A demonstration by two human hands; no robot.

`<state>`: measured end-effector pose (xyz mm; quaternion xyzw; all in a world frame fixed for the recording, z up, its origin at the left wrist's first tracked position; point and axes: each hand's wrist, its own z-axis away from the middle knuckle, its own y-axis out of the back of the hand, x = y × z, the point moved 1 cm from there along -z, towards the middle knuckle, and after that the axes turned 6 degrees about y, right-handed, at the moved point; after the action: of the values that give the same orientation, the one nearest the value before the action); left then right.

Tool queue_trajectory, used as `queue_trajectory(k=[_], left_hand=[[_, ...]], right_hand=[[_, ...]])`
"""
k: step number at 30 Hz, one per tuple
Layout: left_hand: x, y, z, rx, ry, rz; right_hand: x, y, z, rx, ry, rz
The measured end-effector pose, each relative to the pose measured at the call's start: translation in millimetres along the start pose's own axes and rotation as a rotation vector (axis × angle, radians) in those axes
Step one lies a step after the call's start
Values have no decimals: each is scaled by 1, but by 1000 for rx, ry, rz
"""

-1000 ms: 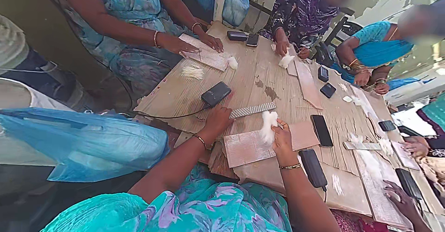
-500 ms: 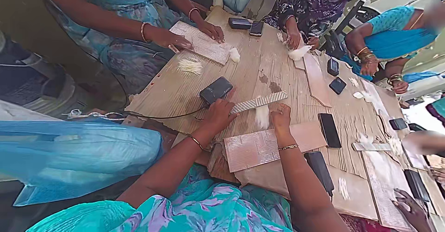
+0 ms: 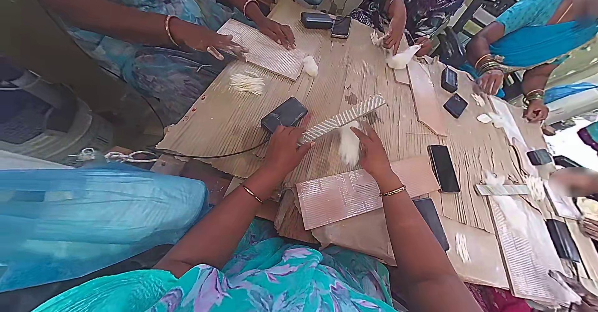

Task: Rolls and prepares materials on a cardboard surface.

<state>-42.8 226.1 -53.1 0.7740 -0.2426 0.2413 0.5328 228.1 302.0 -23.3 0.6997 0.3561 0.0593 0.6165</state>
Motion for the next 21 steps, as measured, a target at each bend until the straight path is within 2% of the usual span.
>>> queue_trajectory(k=[4, 6, 8, 12, 14, 19, 21], left_hand=[[-2, 6, 2, -2, 22, 11], [-4, 5, 2, 23, 16, 16], [-5, 4, 3, 42, 2, 19], [-4, 3, 5, 29, 2, 31], [-1, -1, 4, 22, -11, 35], [9, -6, -7, -44, -33, 21], [11, -4, -11, -79, -35, 1]], right_hand=[[-4, 2, -18, -43, 41, 120], [-3, 1, -23, -67, 3, 128], [-5, 0, -20, -45, -104, 94], [-26, 2, 5, 167, -388, -12], [-36, -3, 17, 236, -470, -11], [-32, -22, 21, 170, -298, 62], [-28, -19, 19, 142, -313, 72]])
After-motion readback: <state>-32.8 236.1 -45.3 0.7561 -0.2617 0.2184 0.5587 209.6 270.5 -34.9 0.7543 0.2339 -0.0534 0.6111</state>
